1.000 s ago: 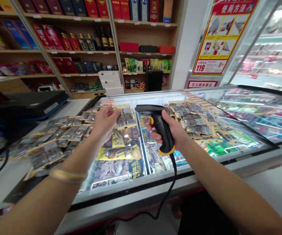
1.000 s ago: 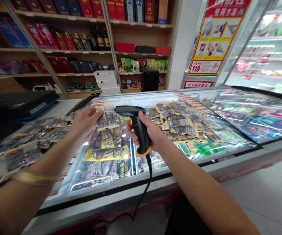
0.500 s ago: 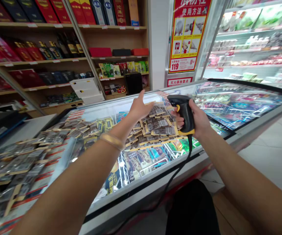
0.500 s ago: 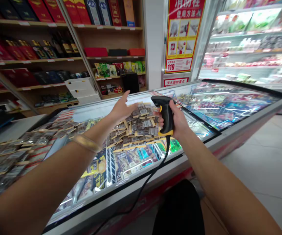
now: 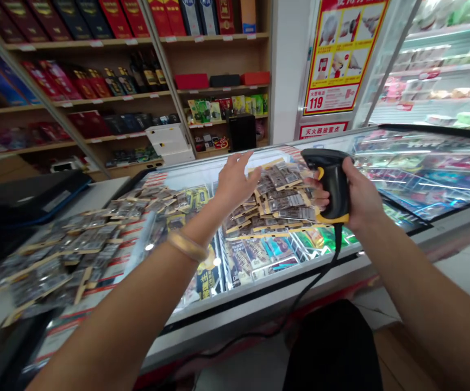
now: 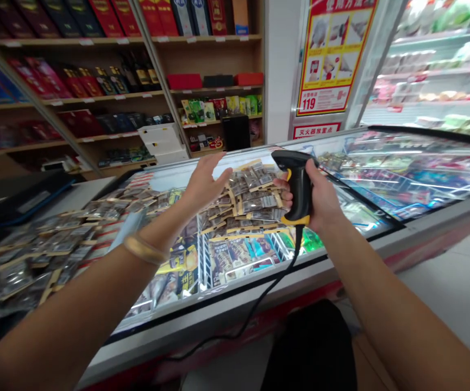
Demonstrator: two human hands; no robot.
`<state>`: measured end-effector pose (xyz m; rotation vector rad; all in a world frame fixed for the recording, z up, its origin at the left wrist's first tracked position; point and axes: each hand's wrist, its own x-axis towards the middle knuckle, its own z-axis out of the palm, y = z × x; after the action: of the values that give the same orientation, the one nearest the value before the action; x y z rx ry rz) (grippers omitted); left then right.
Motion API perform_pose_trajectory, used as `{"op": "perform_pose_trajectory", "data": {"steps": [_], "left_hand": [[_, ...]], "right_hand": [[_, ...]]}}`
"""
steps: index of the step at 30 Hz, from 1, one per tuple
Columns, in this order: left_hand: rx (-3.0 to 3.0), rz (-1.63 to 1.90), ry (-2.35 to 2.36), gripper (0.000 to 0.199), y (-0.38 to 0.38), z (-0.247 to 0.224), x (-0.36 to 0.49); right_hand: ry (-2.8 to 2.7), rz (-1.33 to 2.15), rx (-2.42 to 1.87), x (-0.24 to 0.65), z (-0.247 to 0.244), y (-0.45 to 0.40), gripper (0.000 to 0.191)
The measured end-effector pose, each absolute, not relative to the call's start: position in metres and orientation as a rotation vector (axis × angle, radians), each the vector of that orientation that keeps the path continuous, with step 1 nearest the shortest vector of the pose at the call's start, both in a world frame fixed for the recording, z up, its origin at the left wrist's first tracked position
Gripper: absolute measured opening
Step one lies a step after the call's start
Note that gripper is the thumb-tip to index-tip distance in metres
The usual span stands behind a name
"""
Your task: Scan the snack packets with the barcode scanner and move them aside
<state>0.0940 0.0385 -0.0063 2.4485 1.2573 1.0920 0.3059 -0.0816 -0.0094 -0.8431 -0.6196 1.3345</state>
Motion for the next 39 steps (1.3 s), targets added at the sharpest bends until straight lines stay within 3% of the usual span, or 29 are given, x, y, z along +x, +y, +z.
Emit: {"op": "perform_pose_trajectory", "data": {"steps": [4,8,13,17,25,28,33,39], "left_hand": [[2.418,1.31,1.421,0.053,0.023,-0.013,0.008],[2.252,1.374,1.811,0.05,0.004,-0.022,-0.108],[1.853,1.301,2.336,0.054,-0.024,-0.033,-0.239],[1.614,1.023,2.51,0.062,-0.028,-0.044,-0.295],[1.44,0.57,2.624,0.09,0.0,-0.055,-0.331],[1.354,0.461,2.633,0.092,-0.002,-0.056,-0.33],[1.295,0.528,2.691,0.081,-0.014,-0.056,-0.297],[1.273,0.65,2.751,0.086,-0.015,-0.06,-0.262]], "right_hand": [[-0.729,1.341,-0.826,0.266,0.004,-0.09,0.066],[-0.909,1.51,-0.769,0.209,-0.004,-0.081,0.054],[-0.999,1.727,-0.731,0.124,-0.026,-0.063,0.049],[-0.944,1.872,-0.754,0.068,-0.033,-0.058,0.046],[-0.963,1.968,-0.779,0.026,-0.045,-0.045,0.042],[-0.954,1.972,-0.798,0.024,-0.051,-0.041,0.041],[-0.874,1.984,-0.904,0.025,-0.055,-0.039,0.045],[-0.842,1.985,-0.905,0.03,-0.059,-0.036,0.043]]}}
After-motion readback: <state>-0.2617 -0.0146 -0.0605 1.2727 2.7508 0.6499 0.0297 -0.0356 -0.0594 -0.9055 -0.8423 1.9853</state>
